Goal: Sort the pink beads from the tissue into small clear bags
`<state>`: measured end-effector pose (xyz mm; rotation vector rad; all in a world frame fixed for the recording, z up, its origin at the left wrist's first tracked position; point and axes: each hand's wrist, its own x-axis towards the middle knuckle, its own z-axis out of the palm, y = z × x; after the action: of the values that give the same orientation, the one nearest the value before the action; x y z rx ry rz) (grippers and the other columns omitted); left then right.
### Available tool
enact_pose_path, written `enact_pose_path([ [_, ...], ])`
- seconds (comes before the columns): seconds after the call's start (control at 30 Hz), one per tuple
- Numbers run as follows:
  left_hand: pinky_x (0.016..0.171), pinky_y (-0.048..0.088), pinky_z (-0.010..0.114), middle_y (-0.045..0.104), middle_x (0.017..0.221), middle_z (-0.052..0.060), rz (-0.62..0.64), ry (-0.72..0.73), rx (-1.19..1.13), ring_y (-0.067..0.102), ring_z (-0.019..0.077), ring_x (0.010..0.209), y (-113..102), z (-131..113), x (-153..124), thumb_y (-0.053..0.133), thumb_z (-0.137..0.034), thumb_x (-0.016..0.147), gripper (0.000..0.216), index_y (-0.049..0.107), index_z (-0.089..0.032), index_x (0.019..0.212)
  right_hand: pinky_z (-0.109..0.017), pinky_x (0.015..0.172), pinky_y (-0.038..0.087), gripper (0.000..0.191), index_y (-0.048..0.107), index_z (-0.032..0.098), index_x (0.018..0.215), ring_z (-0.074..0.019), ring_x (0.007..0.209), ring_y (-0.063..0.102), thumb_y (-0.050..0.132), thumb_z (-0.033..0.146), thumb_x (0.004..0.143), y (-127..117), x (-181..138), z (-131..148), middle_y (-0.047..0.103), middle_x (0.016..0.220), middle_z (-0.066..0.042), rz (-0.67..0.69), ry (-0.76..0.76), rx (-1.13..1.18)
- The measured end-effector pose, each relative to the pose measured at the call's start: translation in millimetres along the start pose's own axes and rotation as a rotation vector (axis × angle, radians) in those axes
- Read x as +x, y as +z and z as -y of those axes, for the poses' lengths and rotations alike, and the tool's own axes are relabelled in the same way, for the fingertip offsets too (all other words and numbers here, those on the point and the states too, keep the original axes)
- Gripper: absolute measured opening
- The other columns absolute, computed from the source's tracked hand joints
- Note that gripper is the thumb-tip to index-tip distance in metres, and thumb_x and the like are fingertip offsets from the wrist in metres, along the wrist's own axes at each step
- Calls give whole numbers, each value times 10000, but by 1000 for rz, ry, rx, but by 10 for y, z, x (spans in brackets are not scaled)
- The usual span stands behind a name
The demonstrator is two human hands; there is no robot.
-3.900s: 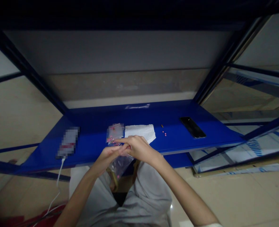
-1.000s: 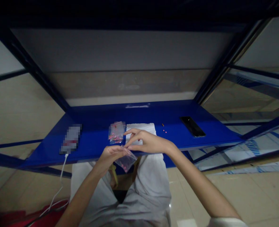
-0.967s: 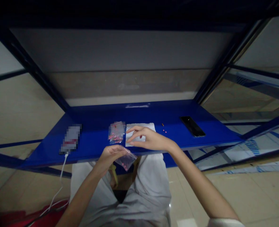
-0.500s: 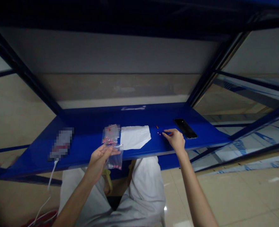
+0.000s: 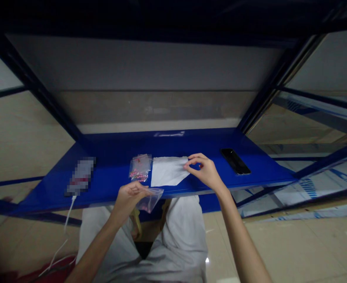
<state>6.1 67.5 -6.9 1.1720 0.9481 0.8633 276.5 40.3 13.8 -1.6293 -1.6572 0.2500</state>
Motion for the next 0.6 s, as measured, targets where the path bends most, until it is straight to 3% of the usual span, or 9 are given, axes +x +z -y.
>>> enact_pose_path([
  [0.13,508,508,218,700,606,39,50,-33,34,636,148,524,40,11,-5,742,-230,587,130,648,-140,583,-324,838,461,129,712,208,806,-190,987,564,698,325,754,55,96,683,586,1074,-70,371,-302,227],
  [0.23,397,466,196,695,593,35,81,-102,4,596,130,450,47,5,-19,720,-243,607,116,686,-133,624,-309,857,450,113,723,217,843,-176,1008,550,716,269,743,131,136,884,571,1069,-55,541,-394,270],
  [0.4,386,462,184,700,606,41,87,-115,-22,589,121,453,4,-20,-32,740,-239,585,116,709,-133,618,-288,821,452,112,729,217,838,-161,969,565,723,261,735,193,207,901,585,1063,-49,641,-482,225],
  [0.6,453,497,220,705,661,40,150,-65,19,627,159,538,-15,-18,-13,768,-288,590,183,723,-127,665,-346,849,430,67,733,233,785,-186,970,572,695,284,763,339,175,998,614,1076,-57,619,-494,8],
])
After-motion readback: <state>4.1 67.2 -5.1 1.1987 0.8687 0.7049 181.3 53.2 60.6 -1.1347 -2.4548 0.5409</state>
